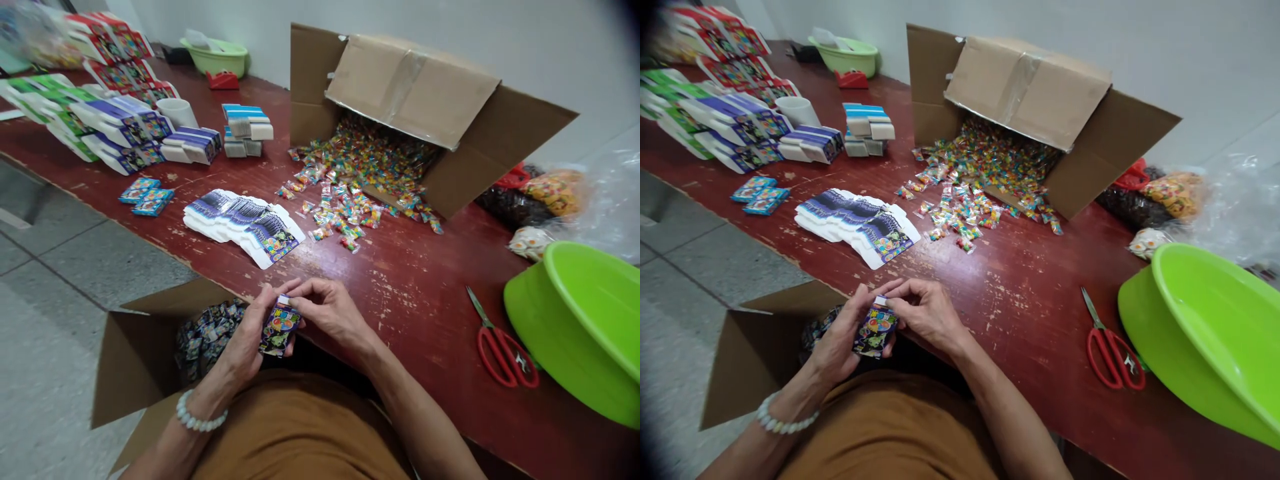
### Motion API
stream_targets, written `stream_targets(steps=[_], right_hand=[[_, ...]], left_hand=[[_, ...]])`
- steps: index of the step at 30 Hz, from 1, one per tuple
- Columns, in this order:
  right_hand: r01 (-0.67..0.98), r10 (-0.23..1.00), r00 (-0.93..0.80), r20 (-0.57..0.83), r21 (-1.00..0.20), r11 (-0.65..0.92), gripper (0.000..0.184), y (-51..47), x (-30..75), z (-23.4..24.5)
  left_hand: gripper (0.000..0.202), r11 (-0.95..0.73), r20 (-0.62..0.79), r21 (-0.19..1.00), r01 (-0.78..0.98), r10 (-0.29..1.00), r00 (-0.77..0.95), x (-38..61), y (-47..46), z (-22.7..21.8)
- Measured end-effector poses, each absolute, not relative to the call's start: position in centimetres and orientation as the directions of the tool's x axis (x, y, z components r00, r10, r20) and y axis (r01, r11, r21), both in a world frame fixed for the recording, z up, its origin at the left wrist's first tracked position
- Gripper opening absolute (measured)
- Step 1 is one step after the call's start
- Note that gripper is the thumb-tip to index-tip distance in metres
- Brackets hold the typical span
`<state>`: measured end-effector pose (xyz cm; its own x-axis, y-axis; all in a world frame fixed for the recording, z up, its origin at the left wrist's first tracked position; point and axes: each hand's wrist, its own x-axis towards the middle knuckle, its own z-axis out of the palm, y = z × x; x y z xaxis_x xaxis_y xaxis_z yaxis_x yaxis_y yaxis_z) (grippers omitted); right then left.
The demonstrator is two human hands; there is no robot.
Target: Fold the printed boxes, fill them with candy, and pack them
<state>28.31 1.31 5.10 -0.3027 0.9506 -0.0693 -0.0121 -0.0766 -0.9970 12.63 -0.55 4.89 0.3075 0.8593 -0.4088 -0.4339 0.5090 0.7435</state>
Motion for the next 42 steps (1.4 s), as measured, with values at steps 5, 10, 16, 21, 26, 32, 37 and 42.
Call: stream_targets(steps=[5,10,16,21,26,32,37,42], right_hand=[[0.134,0.900,-0.394,0.185,-0.958,0.256,0.016,0.4,28.3,4.4],[0.167,0.893,-0.408,0.187,-0.947,0.275,0.026,3.5,27.9,2.8],[0.705,0.992,-0.057,0.114,-0.699,0.121,0.049,11.3,27.0,2.8],[0.843,1.000,0.021,-0.011,-0.537,-0.024,0.061,12.7,25.2,3.0],[0.754,0.985,0.166,0.039,-0.649,-0.102,0.064,12.4,24.7,2.5],[0.247,0.981,0.190,-0.036,-0.966,-0.083,0.023,12.0,27.1,2.3],[-0.101,0.985,-0.169,-0.041,-0.993,-0.059,0.036,8.5,29.2,4.3],[-0.203,0.920,-0.391,-0.029,-0.972,-0.117,0.034,5.4,29.0,6.1]], left_hand=[[0.044,0.533,-0.458,0.690,-0.489,0.845,0.275,12.6,-0.1,5.1],[0.049,0.411,-0.406,0.831,-0.375,0.909,0.097,10.1,0.1,4.8],[0.046,0.185,-0.103,0.972,0.143,0.887,-0.451,3.2,0.0,2.9],[0.044,0.097,0.009,0.958,0.269,0.930,-0.367,3.0,0.8,1.8],[0.041,-0.008,0.151,0.878,0.479,0.954,-0.259,5.5,2.6,1.9],[0.042,-0.103,0.310,0.784,0.613,0.920,-0.241,5.3,3.5,2.9],[0.045,0.063,-0.055,0.989,0.133,0.996,-0.066,6.1,2.6,5.7],[0.057,0.590,-0.350,0.784,-0.194,0.677,0.648,8.9,1.1,6.6]])
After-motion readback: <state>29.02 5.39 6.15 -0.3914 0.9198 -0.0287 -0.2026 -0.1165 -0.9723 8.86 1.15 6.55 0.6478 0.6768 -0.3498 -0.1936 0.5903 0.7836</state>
